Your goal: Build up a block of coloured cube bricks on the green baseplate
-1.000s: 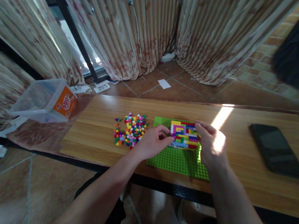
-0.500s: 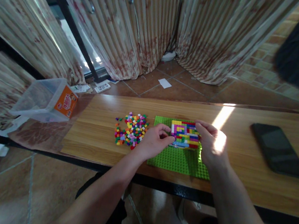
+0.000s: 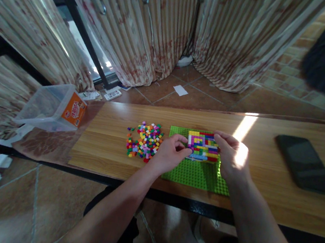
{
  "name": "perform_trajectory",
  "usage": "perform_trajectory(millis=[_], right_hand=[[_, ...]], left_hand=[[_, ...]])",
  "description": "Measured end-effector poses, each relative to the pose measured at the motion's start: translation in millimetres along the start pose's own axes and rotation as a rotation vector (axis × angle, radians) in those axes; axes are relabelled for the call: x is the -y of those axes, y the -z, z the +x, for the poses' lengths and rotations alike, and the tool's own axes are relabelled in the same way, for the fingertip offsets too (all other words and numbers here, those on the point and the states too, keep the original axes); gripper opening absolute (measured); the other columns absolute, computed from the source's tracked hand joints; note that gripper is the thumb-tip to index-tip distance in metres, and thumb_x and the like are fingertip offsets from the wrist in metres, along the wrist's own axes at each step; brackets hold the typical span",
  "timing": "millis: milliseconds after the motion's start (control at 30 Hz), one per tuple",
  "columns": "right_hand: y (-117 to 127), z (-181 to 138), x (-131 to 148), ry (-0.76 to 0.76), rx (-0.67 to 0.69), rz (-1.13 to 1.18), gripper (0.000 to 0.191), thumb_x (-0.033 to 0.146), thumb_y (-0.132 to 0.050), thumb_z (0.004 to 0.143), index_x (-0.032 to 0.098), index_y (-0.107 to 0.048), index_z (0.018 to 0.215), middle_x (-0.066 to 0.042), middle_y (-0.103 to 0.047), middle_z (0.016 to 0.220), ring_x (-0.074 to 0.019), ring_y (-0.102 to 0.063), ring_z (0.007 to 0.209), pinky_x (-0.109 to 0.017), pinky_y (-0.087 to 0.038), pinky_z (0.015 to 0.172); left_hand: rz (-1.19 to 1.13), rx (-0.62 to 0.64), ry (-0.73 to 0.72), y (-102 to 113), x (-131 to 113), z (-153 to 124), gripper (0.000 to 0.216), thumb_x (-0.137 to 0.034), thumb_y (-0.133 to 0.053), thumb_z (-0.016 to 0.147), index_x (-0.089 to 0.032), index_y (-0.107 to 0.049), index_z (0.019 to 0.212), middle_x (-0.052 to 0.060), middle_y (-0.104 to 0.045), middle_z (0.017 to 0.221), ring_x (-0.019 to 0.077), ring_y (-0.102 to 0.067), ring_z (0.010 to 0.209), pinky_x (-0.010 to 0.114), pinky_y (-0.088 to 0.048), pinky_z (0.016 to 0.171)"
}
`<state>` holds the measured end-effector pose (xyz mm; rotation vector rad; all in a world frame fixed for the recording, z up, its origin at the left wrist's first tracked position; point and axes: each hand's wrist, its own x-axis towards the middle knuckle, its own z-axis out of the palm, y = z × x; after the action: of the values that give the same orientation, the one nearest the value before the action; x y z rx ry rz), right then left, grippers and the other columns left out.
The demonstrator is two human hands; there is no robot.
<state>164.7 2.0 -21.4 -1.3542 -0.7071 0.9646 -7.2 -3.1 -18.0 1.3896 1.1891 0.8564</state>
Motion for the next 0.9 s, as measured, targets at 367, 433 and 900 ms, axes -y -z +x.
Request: perform_trajectory(millis=[367, 433, 900], right_hand=[[-1.2, 1.7, -2.1, 0.007, -0.032, -0.013, 0.023, 0.036, -0.079, 0.067, 0.020, -0.073, 0.083, -0.003, -0.073, 0.077, -0.0175, -0.067, 0.063, -0.036, -0.062, 0.061], [-1.7, 2.0, -2.7, 0.004, -0.040, -0.014, 0.023, 0.035, -0.079, 0.067, 0.019, -0.074, 0.083, -0.003, -0.073, 0.075, -0.0171, -0.067, 0.061, -0.035, -0.061, 0.059], [2.7, 4.8, -9.0, 0.040, -0.052, -0.065, 0.028, 0.035, -0.080, 0.068, 0.017, -0.075, 0.088, -0.003, -0.073, 0.077, -0.0148, -0.067, 0.060, -0.034, -0.063, 0.062]], left_hand=[[-0.014, -0.019, -0.012, -3.2, 3.1, 1.4, 0.019, -0.013, -0.068, 0.080, -0.016, -0.056, 0.095, -0.005, -0.062, 0.068, 0.0095, -0.057, 0.059, 0.022, -0.042, 0.061], [-0.016, -0.025, -0.012, -3.8, 4.5, 1.5, 0.019, -0.012, -0.067, 0.080, -0.016, -0.056, 0.095, -0.005, -0.062, 0.067, 0.0096, -0.058, 0.059, 0.022, -0.043, 0.061], [0.023, -0.050, -0.023, -6.3, 5.1, 0.9, 0.024, -0.016, -0.070, 0.079, -0.015, -0.060, 0.100, -0.004, -0.063, 0.068, 0.0098, -0.058, 0.060, 0.022, -0.042, 0.060]])
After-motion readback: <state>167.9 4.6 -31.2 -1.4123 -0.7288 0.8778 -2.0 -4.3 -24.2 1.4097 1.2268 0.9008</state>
